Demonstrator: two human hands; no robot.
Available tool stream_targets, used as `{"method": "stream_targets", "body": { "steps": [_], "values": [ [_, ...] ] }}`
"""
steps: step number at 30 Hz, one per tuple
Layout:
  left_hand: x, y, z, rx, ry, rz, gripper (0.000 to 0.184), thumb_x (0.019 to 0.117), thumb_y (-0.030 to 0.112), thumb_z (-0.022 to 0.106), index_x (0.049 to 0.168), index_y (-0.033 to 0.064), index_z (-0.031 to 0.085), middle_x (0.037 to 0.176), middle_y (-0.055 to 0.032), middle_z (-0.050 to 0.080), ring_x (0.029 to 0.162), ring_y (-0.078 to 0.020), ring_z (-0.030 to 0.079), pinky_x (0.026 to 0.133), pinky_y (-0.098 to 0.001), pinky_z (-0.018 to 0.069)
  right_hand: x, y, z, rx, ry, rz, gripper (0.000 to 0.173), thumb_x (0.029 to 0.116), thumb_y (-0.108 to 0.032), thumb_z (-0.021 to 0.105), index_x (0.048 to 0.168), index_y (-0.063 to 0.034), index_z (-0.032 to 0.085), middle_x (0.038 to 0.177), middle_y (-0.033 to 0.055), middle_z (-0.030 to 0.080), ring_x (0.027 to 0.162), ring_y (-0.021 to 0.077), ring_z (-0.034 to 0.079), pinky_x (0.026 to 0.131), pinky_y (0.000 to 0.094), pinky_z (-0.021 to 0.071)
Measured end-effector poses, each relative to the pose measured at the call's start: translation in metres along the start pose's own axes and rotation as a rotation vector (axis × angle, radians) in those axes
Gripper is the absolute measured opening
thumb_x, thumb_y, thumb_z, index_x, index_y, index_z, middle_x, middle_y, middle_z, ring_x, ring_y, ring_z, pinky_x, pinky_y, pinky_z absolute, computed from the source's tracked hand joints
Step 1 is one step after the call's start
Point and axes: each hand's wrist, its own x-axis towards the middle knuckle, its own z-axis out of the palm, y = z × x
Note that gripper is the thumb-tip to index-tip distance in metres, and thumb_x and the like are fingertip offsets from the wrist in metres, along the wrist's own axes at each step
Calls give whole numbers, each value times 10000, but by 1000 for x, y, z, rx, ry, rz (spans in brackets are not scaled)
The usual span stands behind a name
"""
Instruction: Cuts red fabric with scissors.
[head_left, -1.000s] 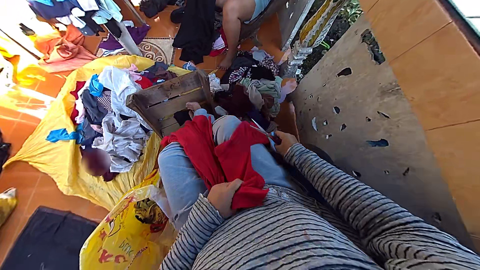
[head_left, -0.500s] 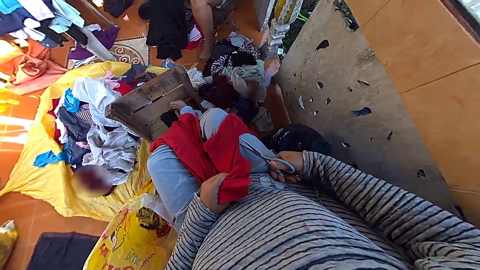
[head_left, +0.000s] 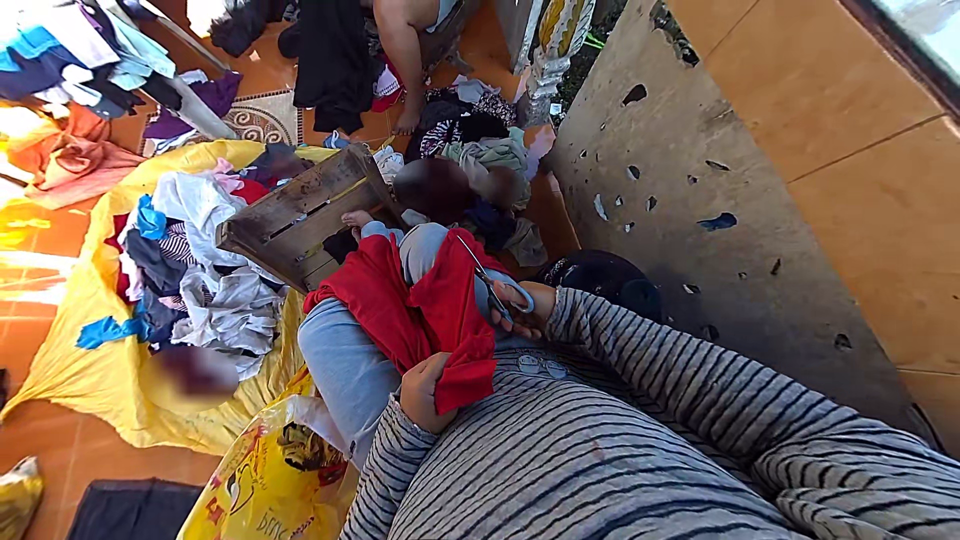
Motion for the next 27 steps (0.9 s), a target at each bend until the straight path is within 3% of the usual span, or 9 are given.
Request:
{"method": "stream_targets", "body": {
  "steps": [8,14,27],
  "values": [
    [0,0,1,12,-23,-11,277,847,203,679,925,-61,698,816,-151,737,761,-150,727,750,-271,585,11,1,7,186,38,-61,611,1087,-558,216,887,-103,572,634,-26,602,451,52,543,425,178,450],
    [-1,-1,0,25,-34,6,292,841,213,679,931,-64,697,816,-154,738,757,-154,729,741,-269,584,17,6,-5,224,-28,-116,629,1059,-615,231,882,-116,571,641,-36,609,461,43,559,428,168,458],
    [-4,-3,-1,25,-54,14,273,861,219,675,915,-47,703,792,-144,736,739,-155,728,727,-276,586,12,0,-1,66,199,-129,461,1107,-392,373,833,-91,590,561,-66,559,403,11,469,399,165,395]
  ]
}}
